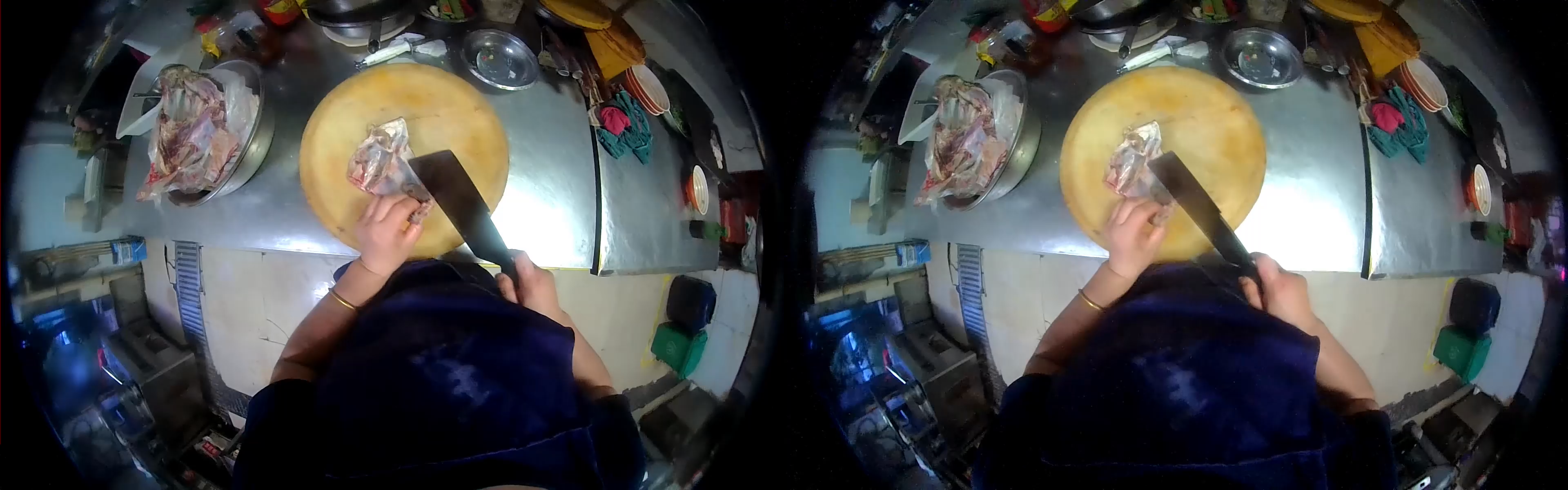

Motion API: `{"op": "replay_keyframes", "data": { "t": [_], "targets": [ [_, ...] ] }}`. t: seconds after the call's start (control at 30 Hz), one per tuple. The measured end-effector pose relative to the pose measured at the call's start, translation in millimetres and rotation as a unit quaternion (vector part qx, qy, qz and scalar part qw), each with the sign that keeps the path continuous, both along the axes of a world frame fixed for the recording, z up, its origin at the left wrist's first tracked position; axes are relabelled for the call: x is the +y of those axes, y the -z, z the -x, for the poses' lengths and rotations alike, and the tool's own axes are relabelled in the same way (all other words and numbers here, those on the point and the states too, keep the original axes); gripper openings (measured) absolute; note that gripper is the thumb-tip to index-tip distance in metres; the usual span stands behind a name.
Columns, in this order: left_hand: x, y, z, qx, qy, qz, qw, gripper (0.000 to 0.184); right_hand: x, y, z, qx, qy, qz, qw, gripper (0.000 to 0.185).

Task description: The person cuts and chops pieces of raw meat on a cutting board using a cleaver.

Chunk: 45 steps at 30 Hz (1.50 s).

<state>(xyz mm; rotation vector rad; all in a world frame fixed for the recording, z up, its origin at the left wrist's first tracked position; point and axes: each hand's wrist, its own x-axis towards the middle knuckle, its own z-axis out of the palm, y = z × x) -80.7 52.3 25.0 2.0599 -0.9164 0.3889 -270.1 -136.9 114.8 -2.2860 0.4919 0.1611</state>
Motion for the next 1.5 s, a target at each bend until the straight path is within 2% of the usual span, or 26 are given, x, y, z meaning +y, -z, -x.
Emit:
{"op": "replay_keyframes", "data": {
  "t": [0.07, 0.17, 0.27, 0.37, 0.47, 0.57, 0.6, 0.7, 0.8, 0.87, 0.9, 0.97, 1.03, 1.13, 1.2, 1.23, 1.3, 1.37, 1.43, 1.5],
  "targets": [
    [1, -2, -9, 0.002, -0.013, 0.021, 1.000, 0.028, 3, 2, -5, -0.041, -0.014, 0.021, 0.999, 0.027],
    [2, -8, -18, 0.013, -0.030, 0.045, 0.998, 0.028, -1, -14, -12, -0.028, -0.048, 0.062, 0.997, 0.027],
    [1, -8, -14, 0.025, -0.042, 0.056, 0.997, 0.027, -9, -26, -16, 0.007, -0.077, 0.051, 0.996, 0.029],
    [0, -9, -15, 0.003, -0.037, 0.061, 0.997, 0.025, -3, -22, -38, -0.125, -0.107, 0.083, 0.983, 0.027],
    [6, -7, -21, 0.029, -0.025, 0.063, 0.997, 0.021, 11, -9, -78, -0.096, -0.129, 0.131, 0.978, 0.026],
    [18, 6, -45, 0.271, -0.048, 0.254, 0.927, 0.020, 16, -20, -90, -0.116, -0.150, 0.128, 0.973, 0.021],
    [13, -14, -48, 0.259, -0.038, 0.345, 0.901, 0.022, 16, -22, -89, -0.100, -0.161, 0.134, 0.973, 0.022],
    [24, -20, -63, 0.278, -0.068, 0.318, 0.904, 0.025, 13, -25, -84, -0.068, -0.176, 0.156, 0.970, 0.025],
    [22, -20, -49, 0.294, -0.042, 0.252, 0.921, 0.023, 16, -20, -95, -0.093, -0.172, 0.182, 0.964, 0.022],
    [13, -16, -38, 0.144, -0.014, 0.096, 0.985, 0.024, 26, -3, -122, -0.147, -0.157, 0.212, 0.953, 0.019],
    [8, -12, -34, 0.062, 0.000, 0.022, 0.998, 0.025, 28, 2, -134, -0.143, -0.151, 0.201, 0.957, 0.018],
    [4, -3, -46, 0.222, -0.004, 0.174, 0.959, 0.024, 28, 8, -153, -0.136, -0.136, 0.182, 0.964, 0.016],
    [16, -18, -67, 0.365, -0.018, 0.312, 0.877, 0.023, 24, 7, -140, -0.144, -0.143, 0.204, 0.958, 0.015],
    [30, -38, -85, 0.391, -0.033, 0.388, 0.834, 0.020, 27, 11, -129, -0.095, -0.167, 0.240, 0.952, 0.014],
    [26, -27, -80, 0.350, -0.039, 0.407, 0.843, 0.019, 30, 11, -133, -0.040, -0.166, 0.223, 0.960, 0.017],
    [26, -17, -75, 0.334, -0.041, 0.412, 0.847, 0.018, 32, 15, -139, -0.070, -0.160, 0.229, 0.958, 0.017],
    [31, 16, -74, 0.142, -0.067, 0.236, 0.959, 0.018, 32, 29, -157, -0.131, -0.149, 0.246, 0.949, 0.019],
    [31, 16, -76, 0.126, -0.064, 0.224, 0.964, 0.018, 28, 41, -183, -0.106, -0.152, 0.238, 0.953, 0.021],
    [33, -11, -90, 0.292, -0.037, 0.377, 0.879, 0.018, 21, 40, -193, -0.095, -0.154, 0.225, 0.957, 0.022],
    [75, 10, -127, 0.417, -0.003, 0.445, 0.792, 0.027, 10, 33, -187, -0.088, -0.168, 0.200, 0.961, 0.020]
  ]
}}
